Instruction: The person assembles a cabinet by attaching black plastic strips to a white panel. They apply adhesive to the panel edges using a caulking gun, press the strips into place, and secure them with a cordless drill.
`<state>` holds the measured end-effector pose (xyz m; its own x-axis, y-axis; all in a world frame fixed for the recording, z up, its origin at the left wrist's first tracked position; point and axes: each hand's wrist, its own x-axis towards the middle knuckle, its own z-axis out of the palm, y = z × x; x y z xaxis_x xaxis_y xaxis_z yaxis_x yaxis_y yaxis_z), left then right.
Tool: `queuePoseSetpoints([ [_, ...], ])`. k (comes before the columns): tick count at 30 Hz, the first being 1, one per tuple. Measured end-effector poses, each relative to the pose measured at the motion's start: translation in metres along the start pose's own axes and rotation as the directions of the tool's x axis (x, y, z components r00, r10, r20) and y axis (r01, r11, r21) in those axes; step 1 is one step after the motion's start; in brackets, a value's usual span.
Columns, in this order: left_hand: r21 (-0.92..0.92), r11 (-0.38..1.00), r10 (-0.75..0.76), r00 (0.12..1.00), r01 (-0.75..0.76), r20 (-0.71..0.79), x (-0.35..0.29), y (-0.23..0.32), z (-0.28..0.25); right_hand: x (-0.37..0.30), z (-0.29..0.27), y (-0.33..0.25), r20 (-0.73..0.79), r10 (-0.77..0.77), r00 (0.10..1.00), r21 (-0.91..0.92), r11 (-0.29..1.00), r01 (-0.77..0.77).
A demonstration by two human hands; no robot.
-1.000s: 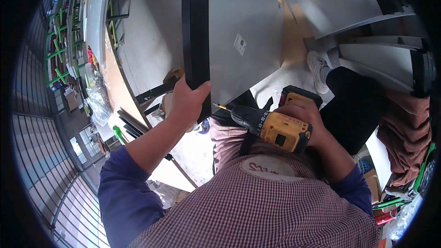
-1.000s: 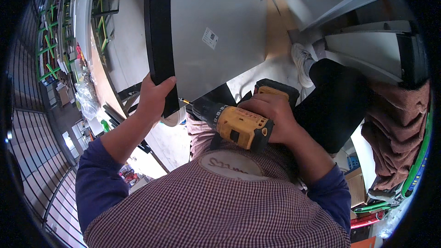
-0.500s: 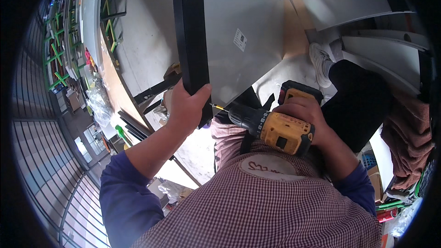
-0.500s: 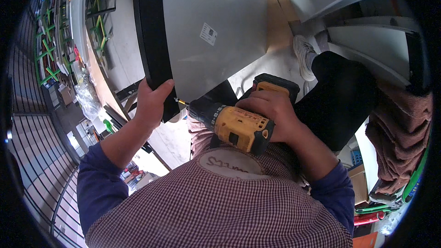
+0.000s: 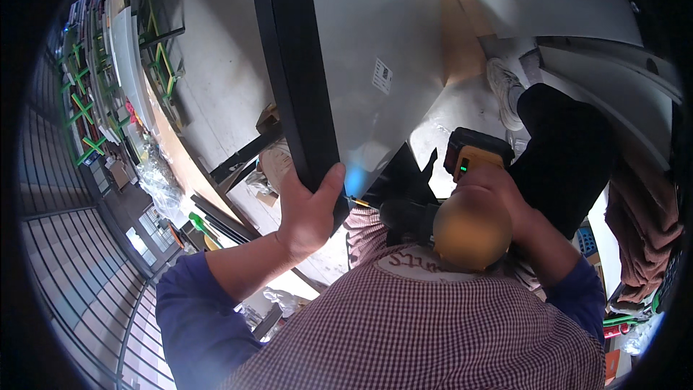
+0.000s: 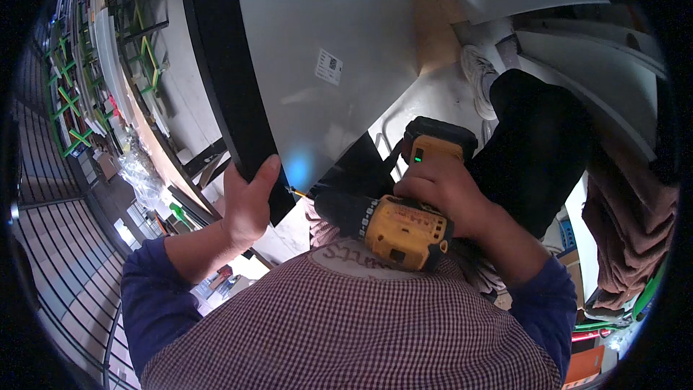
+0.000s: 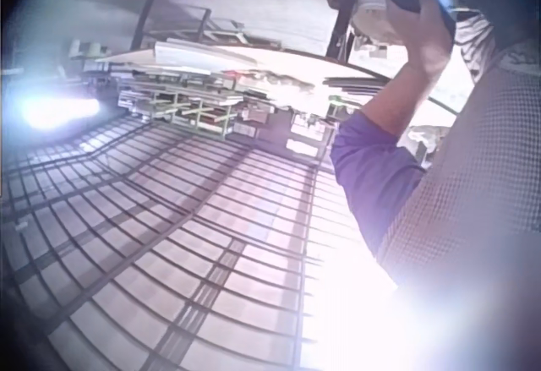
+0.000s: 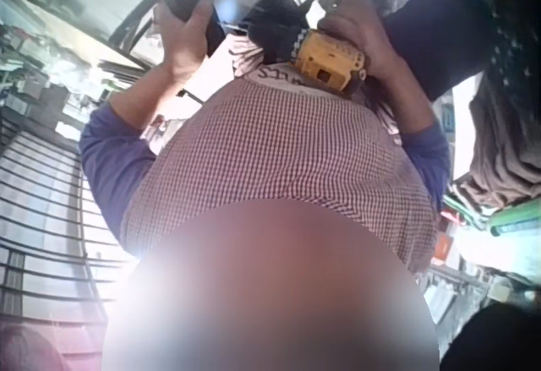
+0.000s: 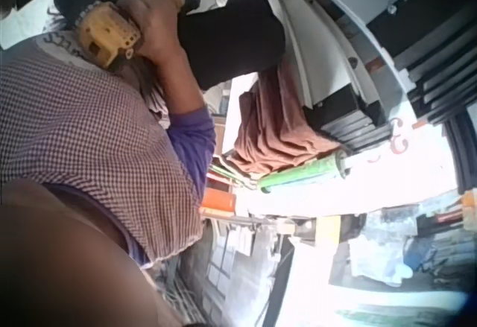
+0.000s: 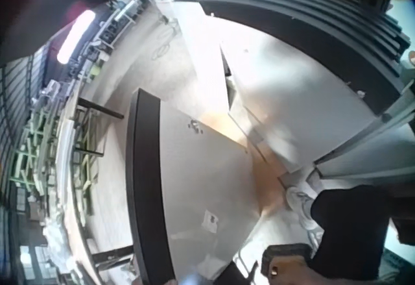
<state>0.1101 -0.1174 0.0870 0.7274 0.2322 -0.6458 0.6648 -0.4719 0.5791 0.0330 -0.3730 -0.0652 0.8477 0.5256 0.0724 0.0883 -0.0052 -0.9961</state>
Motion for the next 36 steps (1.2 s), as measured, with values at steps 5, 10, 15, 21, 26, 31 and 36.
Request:
queuePoseSetpoints([
  [5,0.014,1.0,0.026,0.999,-0.026,0.047,0.003,-0.001,-0.003,0.0,-0.002,-0.006,0.068,0.096,0.993,-0.017,0.995,-0.095],
  [10,0.006,1.0,-0.021,0.999,0.021,0.025,0.003,-0.003,-0.006,0.003,-0.002,-0.007,0.077,0.098,0.992,-0.053,0.994,-0.094],
  [15,0.03,0.999,-0.042,0.998,0.041,0.04,0.003,-0.004,-0.008,0.003,-0.002,-0.008,0.079,0.098,0.992,-0.06,0.994,-0.094],
  [21,0.042,0.999,-0.016,1.0,0.015,0.024,0.003,-0.006,-0.009,0.004,-0.002,-0.007,0.091,0.093,0.991,-0.079,0.993,-0.086],
  [26,0.047,0.999,0.006,0.999,-0.008,0.047,0.004,-0.006,-0.01,0.004,0.001,-0.006,0.084,0.078,0.993,-0.084,0.994,-0.071],
  [31,0.07,0.997,-0.032,0.999,0.029,0.043,0.004,-0.005,-0.013,0.005,0.002,-0.005,0.08,0.081,0.993,-0.063,0.995,-0.076],
  [36,-0.022,1.0,-0.006,1.0,0.006,0.027,0.005,-0.005,-0.01,0.007,0.0,-0.007,0.076,0.08,0.994,-0.055,0.996,-0.076],
])
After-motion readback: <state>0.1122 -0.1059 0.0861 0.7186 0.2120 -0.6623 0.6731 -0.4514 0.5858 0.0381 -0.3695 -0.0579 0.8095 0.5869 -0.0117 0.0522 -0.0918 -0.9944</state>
